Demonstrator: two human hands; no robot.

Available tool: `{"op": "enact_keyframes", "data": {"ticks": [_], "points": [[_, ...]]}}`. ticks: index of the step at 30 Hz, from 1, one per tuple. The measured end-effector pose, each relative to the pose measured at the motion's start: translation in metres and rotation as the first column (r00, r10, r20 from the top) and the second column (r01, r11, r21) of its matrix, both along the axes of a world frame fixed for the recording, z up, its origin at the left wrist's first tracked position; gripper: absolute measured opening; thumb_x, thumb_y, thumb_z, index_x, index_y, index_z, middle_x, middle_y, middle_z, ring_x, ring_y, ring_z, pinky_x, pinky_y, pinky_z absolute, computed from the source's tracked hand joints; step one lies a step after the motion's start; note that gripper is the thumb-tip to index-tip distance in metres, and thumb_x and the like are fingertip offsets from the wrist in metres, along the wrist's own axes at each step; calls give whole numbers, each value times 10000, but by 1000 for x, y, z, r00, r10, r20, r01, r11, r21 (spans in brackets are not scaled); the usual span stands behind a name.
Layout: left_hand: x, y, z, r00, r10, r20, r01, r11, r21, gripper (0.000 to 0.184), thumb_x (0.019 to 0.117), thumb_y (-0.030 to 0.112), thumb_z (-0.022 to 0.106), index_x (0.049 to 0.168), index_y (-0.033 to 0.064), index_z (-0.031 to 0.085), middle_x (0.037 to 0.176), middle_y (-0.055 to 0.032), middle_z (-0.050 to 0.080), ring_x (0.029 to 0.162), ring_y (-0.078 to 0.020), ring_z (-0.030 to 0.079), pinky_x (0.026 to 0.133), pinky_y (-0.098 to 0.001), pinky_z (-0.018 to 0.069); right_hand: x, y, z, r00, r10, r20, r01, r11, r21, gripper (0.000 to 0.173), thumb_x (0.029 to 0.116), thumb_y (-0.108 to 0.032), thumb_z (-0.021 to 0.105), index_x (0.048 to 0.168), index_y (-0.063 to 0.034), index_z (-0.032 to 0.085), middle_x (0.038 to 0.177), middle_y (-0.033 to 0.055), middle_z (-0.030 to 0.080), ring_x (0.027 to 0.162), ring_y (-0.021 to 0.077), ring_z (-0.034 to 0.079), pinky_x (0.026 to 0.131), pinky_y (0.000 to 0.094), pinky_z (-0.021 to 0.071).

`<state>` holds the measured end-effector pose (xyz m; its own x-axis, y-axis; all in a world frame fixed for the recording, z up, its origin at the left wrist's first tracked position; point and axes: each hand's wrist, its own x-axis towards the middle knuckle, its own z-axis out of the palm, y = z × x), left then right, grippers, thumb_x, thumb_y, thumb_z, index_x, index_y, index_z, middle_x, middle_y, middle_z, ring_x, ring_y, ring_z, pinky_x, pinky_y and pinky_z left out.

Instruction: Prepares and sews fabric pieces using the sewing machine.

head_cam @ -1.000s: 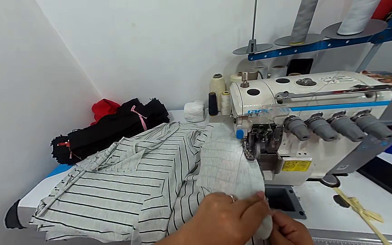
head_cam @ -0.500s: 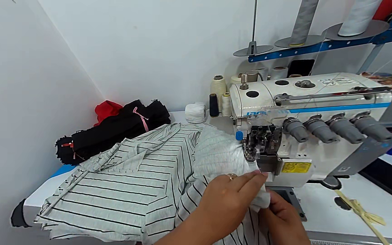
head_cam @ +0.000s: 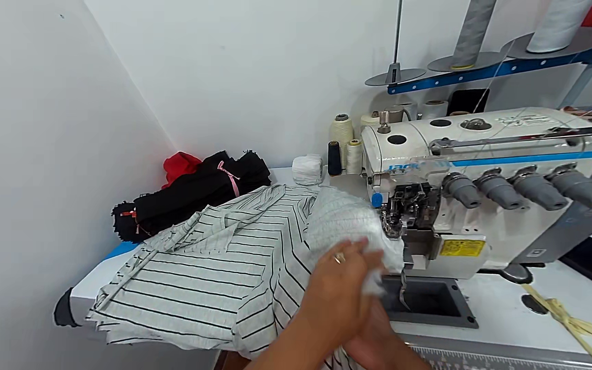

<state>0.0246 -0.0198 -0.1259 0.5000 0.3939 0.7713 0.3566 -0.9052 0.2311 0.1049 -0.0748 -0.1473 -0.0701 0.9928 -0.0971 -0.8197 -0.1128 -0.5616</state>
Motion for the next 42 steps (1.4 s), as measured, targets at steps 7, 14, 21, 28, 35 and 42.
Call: {"op": "enact_keyframes", "data": {"ticks": [7, 14, 21, 28, 35, 42], "points": [[-18, 63, 20, 991, -135, -23, 122, 944, -307, 279, 919, -16, 571, 1168, 23, 691, 969, -73, 753, 795, -131, 709, 708, -336, 587, 34, -37, -30, 589, -436, 680, 366, 895, 256, 173, 1027, -73, 507, 1125, 17, 617, 939, -28, 711, 874, 3, 688, 829, 233, 587], [-20, 31, 15, 880, -469, 79, 475, 875, -94, 259, 1082, 208, 497, 1085, 46, 699, 1094, -49, 777, 1149, -118, 701, 1095, -336, 506, 60, -73, -35, 679, -394, 619, 297, 919, 259, 289, 1082, -56, 372, 1066, -130, 651, 925, -130, 738, 879, -27, 692, 846, 223, 583], [-6, -6, 13, 928, -350, -132, 363, 927, 94, 161, 1053, 114, 513, 1057, 61, 665, 983, -73, 782, 1018, -160, 747, 1008, -305, 542, 50, -71, -40, 693, -333, 640, 204, 941, 269, 201, 1017, -7, 510, 1006, -104, 685, 860, -120, 731, 804, -18, 687, 770, 230, 582], [17, -24, 8, 972, -142, -188, 181, 961, 210, 162, 990, 71, 551, 996, 76, 713, 953, -64, 793, 986, -182, 764, 946, -309, 571, 53, -69, -37, 705, -402, 584, 257, 913, 318, 293, 991, 41, 515, 1014, -189, 695, 915, -181, 737, 856, -67, 672, 811, 194, 565], [33, -9, 0, 981, 53, -186, 2, 958, 286, 197, 969, 53, 561, 1042, 76, 742, 1092, -72, 784, 1057, -191, 750, 929, -323, 584, 60, -44, -19, 681, -409, 608, 312, 912, 264, 247, 994, 39, 482, 963, -107, 679, 835, -92, 717, 798, -10, 678, 759, 205, 573], [-12, -14, -12, 998, 36, -55, -22, 973, 229, 214, 997, 83, 529, 1101, 103, 715, 1043, -54, 744, 1033, -160, 696, 979, -282, 526, 60, -36, -16, 714, -305, 631, 218, 952, 213, 209, 979, 32, 514, 1136, -59, 617, 991, -73, 724, 942, -10, 681, 872, 218, 569]]}}
